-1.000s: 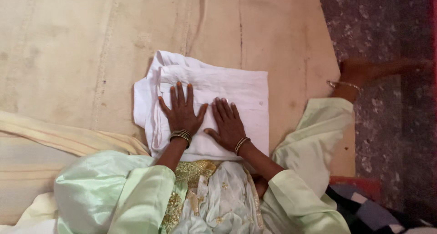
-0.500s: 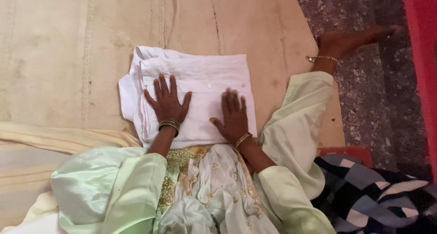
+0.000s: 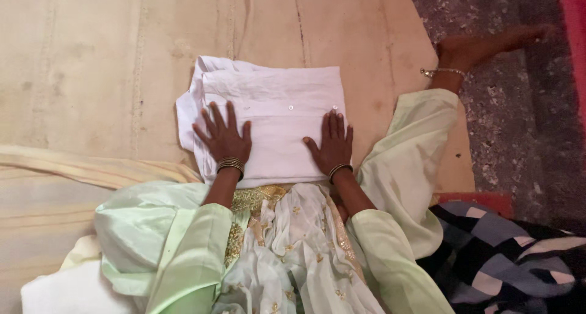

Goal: The person folds a white shirt by laying it flat, folding the sleeves inward, and then folding the body of the shirt into a square.

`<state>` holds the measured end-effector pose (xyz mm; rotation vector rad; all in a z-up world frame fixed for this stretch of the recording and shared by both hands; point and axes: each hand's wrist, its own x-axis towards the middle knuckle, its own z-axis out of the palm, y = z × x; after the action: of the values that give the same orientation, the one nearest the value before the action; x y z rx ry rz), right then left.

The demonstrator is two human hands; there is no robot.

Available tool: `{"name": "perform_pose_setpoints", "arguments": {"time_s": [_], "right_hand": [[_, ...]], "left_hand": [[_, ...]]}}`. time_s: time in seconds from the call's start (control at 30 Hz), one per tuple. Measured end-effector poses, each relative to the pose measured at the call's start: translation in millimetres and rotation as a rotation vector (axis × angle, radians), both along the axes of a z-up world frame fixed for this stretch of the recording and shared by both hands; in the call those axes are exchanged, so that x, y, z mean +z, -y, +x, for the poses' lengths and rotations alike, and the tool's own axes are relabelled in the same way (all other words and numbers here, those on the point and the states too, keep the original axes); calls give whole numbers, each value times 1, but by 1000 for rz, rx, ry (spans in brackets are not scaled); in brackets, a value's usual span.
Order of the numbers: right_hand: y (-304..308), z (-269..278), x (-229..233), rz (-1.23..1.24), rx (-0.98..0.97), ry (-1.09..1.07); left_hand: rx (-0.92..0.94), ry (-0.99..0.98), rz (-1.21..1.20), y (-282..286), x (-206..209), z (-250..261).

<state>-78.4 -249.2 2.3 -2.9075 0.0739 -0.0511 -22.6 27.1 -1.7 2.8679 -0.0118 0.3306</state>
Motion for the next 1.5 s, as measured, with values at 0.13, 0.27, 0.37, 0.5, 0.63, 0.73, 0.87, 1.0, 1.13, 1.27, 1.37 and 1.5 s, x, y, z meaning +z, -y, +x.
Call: {"name": "perform_pose_setpoints", "arguments": {"time_s": [0.13, 0.27, 0.37, 0.5, 0.63, 0.73, 0.87, 1.0, 1.13, 1.27, 1.37, 1.5], "right_hand": [[-2, -3, 1, 28, 2, 114], [-24, -3, 5, 130, 253, 333], [-36, 5, 3, -19, 415, 36], [-35, 7, 2, -31, 397, 51], [-22, 10, -4, 10, 223, 52], [-11, 4, -4, 0, 110, 68], [-13, 6, 3, 91, 72, 306], [-27, 17, 4, 129, 157, 371], [-30, 49, 1, -24, 206, 61], [-31, 65, -5, 4, 157, 20], [-29, 64, -6, -2, 174, 56], [-35, 44, -7, 8, 168, 62]], "left_hand": [[229, -33, 93, -7, 14, -16], [-262, 56, -22, 26, 12, -28], [-390, -17, -16, 47, 6, -32], [-403, -31, 20, 49, 3, -28], [-396, -36, -98, 39, -1, -27], [-203, -73, -17, 22, 6, -28], [-60, 47, 30, 18, 16, -32], [-357, 153, -146, 53, 6, -19], [-447, -25, -71, 80, -3, 11], [-404, -30, -4, 84, -10, 26], [-409, -30, 3, 85, -8, 27], [-409, -72, -19, 80, -2, 10]]}}
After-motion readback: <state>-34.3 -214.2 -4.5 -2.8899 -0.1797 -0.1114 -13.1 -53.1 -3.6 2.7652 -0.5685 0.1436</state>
